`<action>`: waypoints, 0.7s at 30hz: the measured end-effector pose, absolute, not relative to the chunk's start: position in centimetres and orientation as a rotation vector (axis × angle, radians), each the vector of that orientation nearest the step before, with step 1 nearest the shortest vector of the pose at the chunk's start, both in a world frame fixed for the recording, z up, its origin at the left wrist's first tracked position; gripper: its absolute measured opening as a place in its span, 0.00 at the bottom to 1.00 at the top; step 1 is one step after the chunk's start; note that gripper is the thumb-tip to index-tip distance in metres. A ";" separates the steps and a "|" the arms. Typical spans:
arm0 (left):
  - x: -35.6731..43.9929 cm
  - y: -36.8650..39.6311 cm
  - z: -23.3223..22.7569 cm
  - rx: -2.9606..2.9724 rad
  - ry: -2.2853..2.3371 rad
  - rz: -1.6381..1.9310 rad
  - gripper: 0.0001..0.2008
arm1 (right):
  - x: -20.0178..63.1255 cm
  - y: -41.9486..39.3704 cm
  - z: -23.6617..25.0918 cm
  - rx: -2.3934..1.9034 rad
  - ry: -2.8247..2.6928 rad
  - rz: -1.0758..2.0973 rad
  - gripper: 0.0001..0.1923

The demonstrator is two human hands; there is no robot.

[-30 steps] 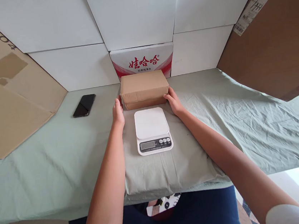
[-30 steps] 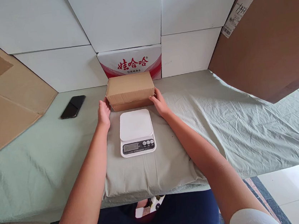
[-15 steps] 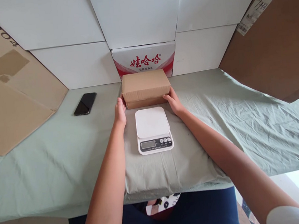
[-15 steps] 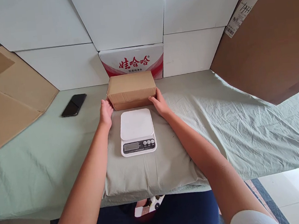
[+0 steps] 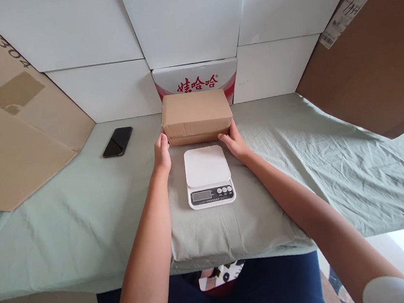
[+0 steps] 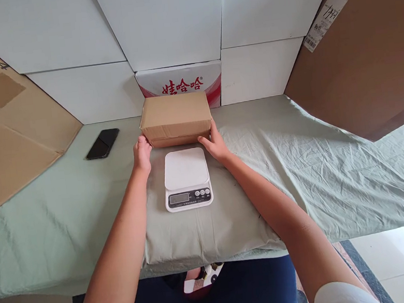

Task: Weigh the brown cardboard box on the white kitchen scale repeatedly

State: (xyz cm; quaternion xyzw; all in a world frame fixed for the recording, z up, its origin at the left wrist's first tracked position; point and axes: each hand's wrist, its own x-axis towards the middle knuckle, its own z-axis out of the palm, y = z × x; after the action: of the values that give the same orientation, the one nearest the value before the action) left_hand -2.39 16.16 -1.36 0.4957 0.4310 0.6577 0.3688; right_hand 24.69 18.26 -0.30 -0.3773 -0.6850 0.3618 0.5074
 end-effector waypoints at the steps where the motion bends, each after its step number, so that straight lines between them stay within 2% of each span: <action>1: -2.3 15.8 -0.9 1.279 1.113 1.705 0.44 | 24.7 17.8 0.0 -0.884 -1.662 0.836 0.45; 6: -1.3 11.5 0.9 1.368 1.112 1.765 0.42 | 25.2 13.4 1.0 -0.851 -1.672 0.777 0.50; 9: -0.6 7.4 1.1 1.448 1.119 1.732 0.41 | 26.0 9.9 0.5 -0.853 -1.651 0.770 0.46; 15: -0.8 0.1 0.0 1.363 1.188 1.610 0.46 | 26.7 5.2 -1.1 -0.842 -1.680 0.848 0.42; 21: -1.4 -1.4 -0.8 1.279 1.223 1.609 0.46 | 26.3 4.5 -0.7 -0.839 -1.704 0.929 0.42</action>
State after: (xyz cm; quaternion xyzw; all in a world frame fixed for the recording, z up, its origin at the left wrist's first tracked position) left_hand -1.36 -1.39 -0.79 0.4978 0.4757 0.6260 0.3662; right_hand 26.30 4.55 -0.67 -0.3454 -0.7020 0.3827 0.4914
